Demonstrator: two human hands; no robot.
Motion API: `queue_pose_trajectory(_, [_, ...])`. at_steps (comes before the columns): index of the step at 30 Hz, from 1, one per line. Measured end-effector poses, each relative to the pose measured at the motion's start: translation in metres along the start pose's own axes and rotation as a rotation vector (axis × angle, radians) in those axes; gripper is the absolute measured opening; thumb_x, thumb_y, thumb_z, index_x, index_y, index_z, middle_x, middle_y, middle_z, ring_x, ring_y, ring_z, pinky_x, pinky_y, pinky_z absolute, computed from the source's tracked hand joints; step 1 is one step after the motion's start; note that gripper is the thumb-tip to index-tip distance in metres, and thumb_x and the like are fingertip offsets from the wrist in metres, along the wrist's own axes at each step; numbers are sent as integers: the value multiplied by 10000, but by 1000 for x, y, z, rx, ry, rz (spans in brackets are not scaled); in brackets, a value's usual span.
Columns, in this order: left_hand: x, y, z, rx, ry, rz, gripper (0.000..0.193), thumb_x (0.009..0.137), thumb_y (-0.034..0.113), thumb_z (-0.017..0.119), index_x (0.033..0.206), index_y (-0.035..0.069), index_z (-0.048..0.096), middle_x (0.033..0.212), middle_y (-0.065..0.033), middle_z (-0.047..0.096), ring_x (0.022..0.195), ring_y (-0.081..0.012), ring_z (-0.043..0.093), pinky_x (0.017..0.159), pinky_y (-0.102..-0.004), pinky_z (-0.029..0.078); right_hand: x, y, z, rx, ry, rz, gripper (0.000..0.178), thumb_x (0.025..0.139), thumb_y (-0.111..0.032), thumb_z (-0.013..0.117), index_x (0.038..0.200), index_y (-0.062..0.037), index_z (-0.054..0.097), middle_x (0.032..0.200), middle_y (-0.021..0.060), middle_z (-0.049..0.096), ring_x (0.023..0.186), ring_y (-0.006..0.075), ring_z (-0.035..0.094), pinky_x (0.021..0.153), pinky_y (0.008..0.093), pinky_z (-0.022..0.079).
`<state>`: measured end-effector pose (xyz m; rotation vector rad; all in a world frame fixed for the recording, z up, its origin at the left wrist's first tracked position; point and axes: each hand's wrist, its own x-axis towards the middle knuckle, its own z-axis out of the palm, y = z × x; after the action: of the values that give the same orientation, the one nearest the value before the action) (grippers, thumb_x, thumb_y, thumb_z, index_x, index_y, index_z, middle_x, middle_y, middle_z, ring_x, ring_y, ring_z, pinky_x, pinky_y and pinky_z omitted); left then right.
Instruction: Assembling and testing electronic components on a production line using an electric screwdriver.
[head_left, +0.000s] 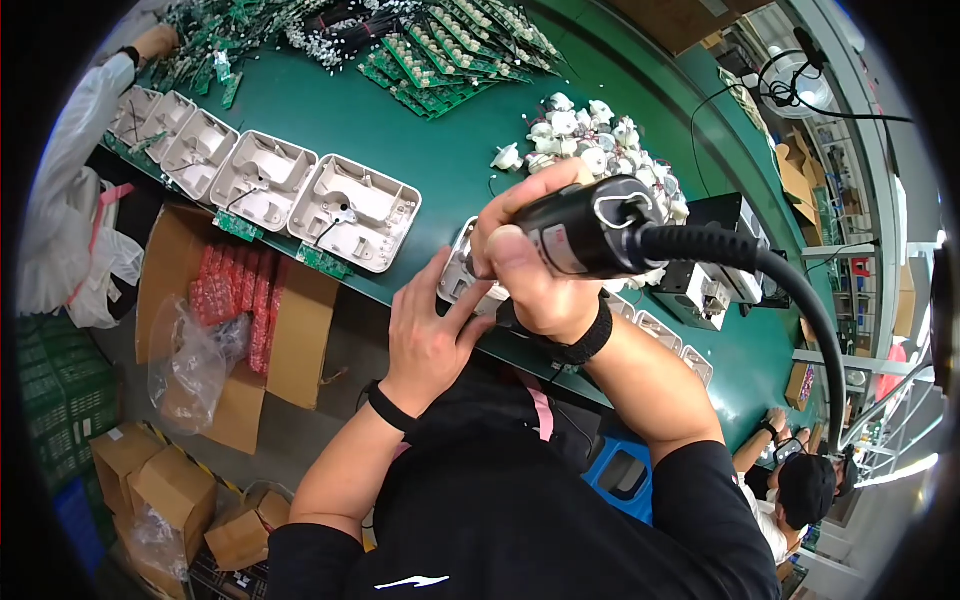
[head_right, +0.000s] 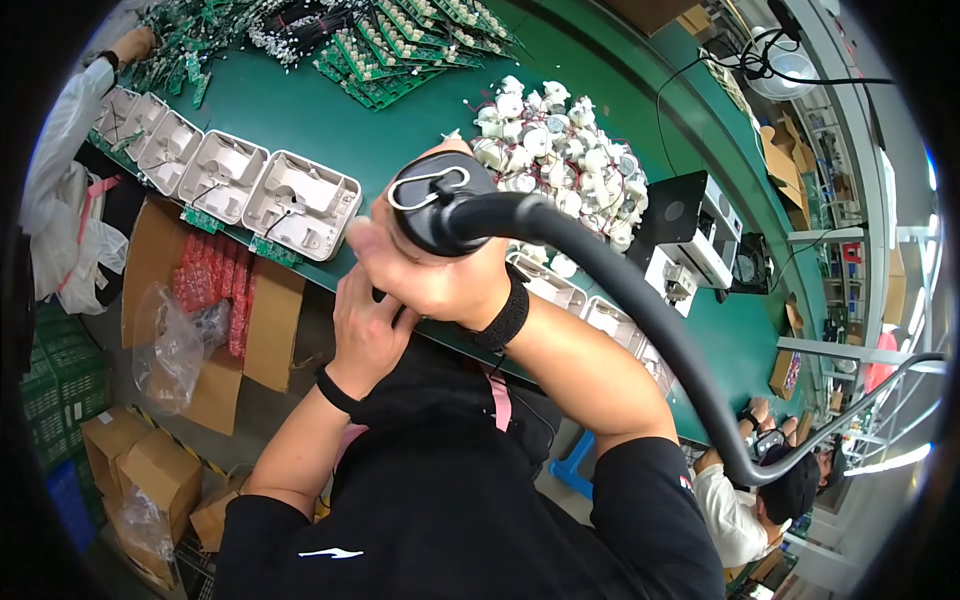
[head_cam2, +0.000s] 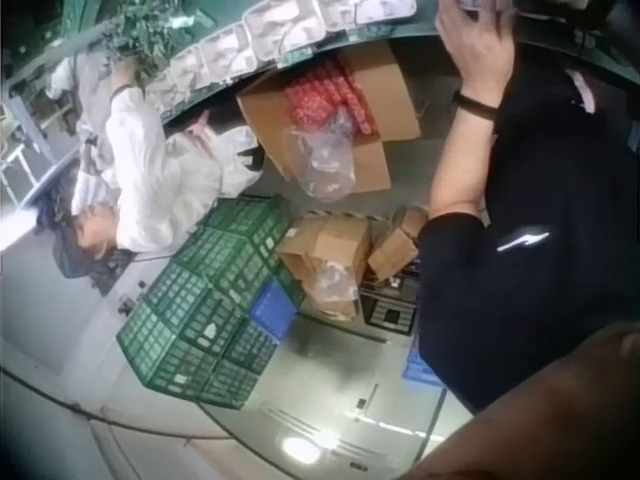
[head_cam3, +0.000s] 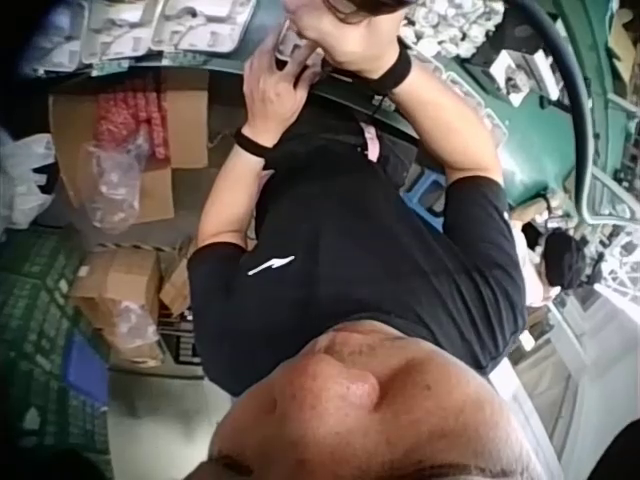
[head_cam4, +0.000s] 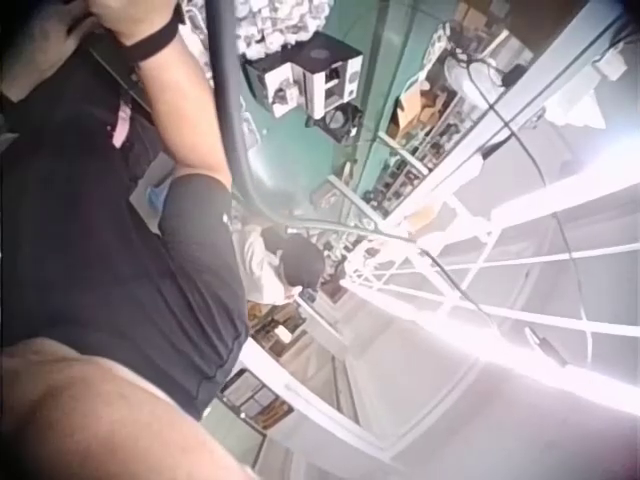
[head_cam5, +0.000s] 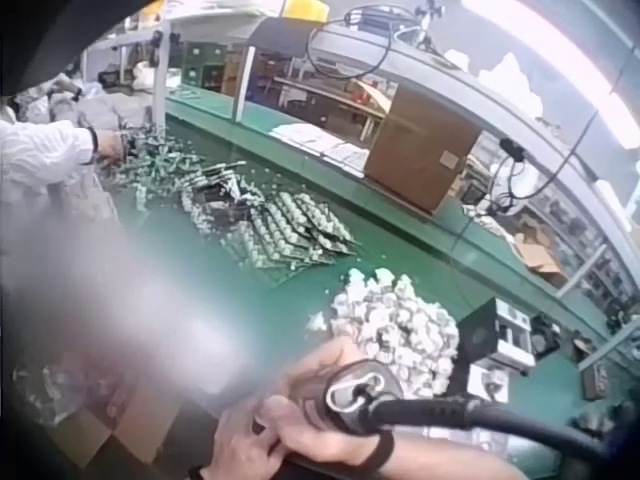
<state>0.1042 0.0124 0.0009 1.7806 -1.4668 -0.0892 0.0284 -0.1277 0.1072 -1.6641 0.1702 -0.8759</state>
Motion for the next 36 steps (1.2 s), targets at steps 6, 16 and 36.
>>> queue_pose_trajectory(6, [0, 4, -1, 14, 13, 34, 513, 834, 268, 795, 1333, 256, 675, 1463, -195, 485, 1257, -373, 540, 1002, -471, 447, 5, -12, 7, 47, 140, 2, 319, 922, -63, 656, 1168, -33, 454, 778, 124, 607, 602, 186, 578, 569, 344, 516])
queue_pose_trajectory(16, [-21, 26, -59, -432, 139, 106, 525, 893, 333, 772, 1300, 39, 619, 1310, -208, 614, 1142, -389, 620, 935, -449, 502, -36, -147, -48, 198, 557, 31, 376, 1032, -468, 520, 1105, -101, 559, 745, 37, 520, 590, 176, 539, 567, 324, 481])
queue_pose_trajectory(36, [-37, 50, -87, -1213, -127, -467, 164, 942, 39, 599, 1098, 23, 547, 859, -48, 535, 706, -123, 462, 686, -290, 422, -118, -1, -14, -1442, 162, 517, 366, 877, -363, 656, 650, -86, 733, 670, 145, 700, 626, 318, 707, 565, 438, 531])
